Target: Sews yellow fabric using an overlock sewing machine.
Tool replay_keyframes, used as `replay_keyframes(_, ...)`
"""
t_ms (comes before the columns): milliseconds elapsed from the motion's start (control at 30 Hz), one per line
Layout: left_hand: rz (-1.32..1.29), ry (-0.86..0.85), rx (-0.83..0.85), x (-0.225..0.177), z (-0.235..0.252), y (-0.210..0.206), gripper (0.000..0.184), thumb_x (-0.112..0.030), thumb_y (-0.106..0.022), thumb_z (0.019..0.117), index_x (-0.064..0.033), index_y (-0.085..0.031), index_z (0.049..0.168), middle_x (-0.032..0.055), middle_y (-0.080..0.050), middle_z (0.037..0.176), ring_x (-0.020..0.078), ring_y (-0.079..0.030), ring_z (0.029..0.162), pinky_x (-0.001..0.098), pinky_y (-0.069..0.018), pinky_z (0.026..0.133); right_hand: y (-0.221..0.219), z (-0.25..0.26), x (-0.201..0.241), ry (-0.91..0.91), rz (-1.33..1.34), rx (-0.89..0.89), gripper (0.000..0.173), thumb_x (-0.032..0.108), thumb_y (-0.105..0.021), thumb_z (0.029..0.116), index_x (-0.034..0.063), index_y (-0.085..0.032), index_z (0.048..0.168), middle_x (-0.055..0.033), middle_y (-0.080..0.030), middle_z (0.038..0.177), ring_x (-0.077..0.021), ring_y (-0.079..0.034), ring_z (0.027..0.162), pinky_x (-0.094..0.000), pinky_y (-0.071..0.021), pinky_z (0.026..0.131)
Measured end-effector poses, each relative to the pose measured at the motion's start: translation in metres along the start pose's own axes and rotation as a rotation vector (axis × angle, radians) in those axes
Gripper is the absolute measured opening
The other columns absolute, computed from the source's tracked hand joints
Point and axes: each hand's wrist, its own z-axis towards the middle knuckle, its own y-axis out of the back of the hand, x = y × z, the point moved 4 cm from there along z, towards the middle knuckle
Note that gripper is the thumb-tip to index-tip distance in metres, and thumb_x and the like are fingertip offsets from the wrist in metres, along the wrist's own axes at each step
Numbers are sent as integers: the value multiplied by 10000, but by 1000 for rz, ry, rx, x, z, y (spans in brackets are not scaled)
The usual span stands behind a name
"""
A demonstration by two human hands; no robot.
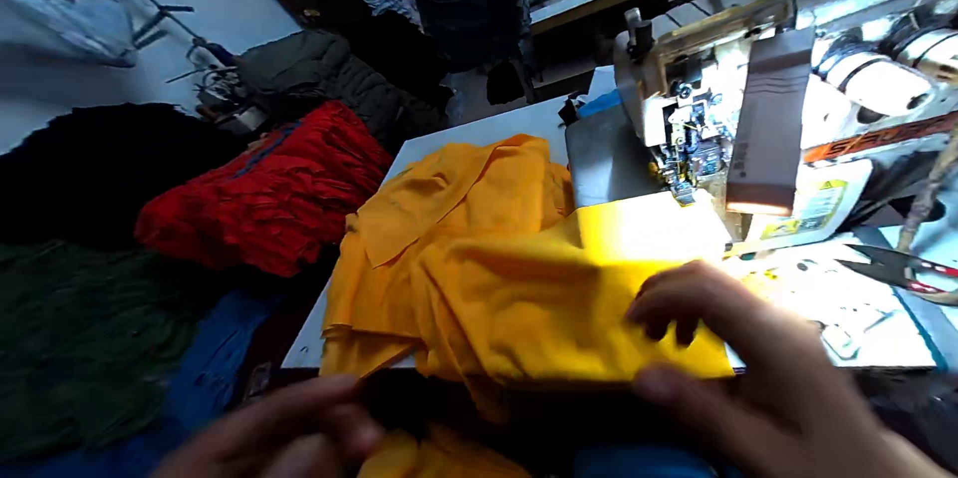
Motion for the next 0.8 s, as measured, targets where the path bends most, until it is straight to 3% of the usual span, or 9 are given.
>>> replay_keyframes(100,75,-38,150,16,5,-39,232,-156,-532,1052,-196,-699,1207,-195,-719,1006,-106,-621,833,126,-514,734,-37,-21,20,-105,303,281,363,270,-608,1022,-54,-683,1169,-237,-674,1174,-249,-679,1020,-330,-560,840)
replay_keyframes(200,-19,-75,188,26,8,-73,242,-154,-526,1058,-151,-710,1215,-165,-730,1024,-122,-610,848,102,-503,750,-50,-38,24,-194,471,384,573,310,-648,986,-151,-558,1314,-308,-605,1297,-315,-647,1152,-396,-527,974)
replay_keyframes(267,-82,-49,184,30,8,-87,234,-94,-530,1042,-102,-707,1196,-149,-730,1014,-116,-596,825,100,-490,730,-46,-40,22,-265,510,371,545,279,-662,979,-168,-566,1276,-274,-667,1174,-241,-674,1082,-331,-521,968)
replay_keyframes(333,-89,-14,182,34,8,-90,220,-24,-536,1015,-13,-688,1175,-110,-707,967,-96,-588,799,113,-496,718,-39,-36,19,-327,534,409,326,122,-621,991,-157,-628,1159,-227,-693,1003,-170,-670,913,-274,-524,856)
replay_keyframes(433,-83,-13,179,42,7,-89,211,-42,-545,1018,5,-691,1164,-99,-695,944,-104,-558,780,101,-471,702,-34,-33,12,-324,525,478,205,49,-581,1003,-111,-705,1038,-193,-676,932,-162,-641,882,-262,-502,812)
replay_keyframes(567,-135,-8,145,45,5,-84,206,-114,-541,1040,-117,-707,1161,-168,-699,958,-132,-552,758,78,-458,666,-31,-33,8,-302,492,385,251,126,-580,1017,-79,-707,1086,-197,-661,1071,-155,-615,1058,-218,-478,922)
replay_keyframes(667,-158,-11,132,45,6,-85,208,-104,-547,1034,-119,-713,1160,-167,-689,948,-118,-565,769,87,-474,680,-37,-33,11,-292,528,431,341,137,-622,986,-140,-650,1182,-269,-651,1199,-235,-630,1156,-293,-486,1005)
replay_keyframes(733,-157,-15,134,45,7,-87,205,-93,-552,1030,-107,-713,1157,-156,-689,935,-108,-577,775,99,-494,702,-47,-37,12,-277,539,472,480,222,-661,972,-165,-589,1247,-293,-633,1231,-280,-635,1153,-368,-492,1014)
replay_keyframes(800,-145,-25,135,44,8,-88,198,-92,-554,1029,-88,-709,1152,-149,-688,932,-116,-559,766,87,-476,688,-51,-38,13,-339,590,486,455,192,-669,971,-159,-596,1251,-270,-668,1175,-245,-666,1089,-361,-512,984)
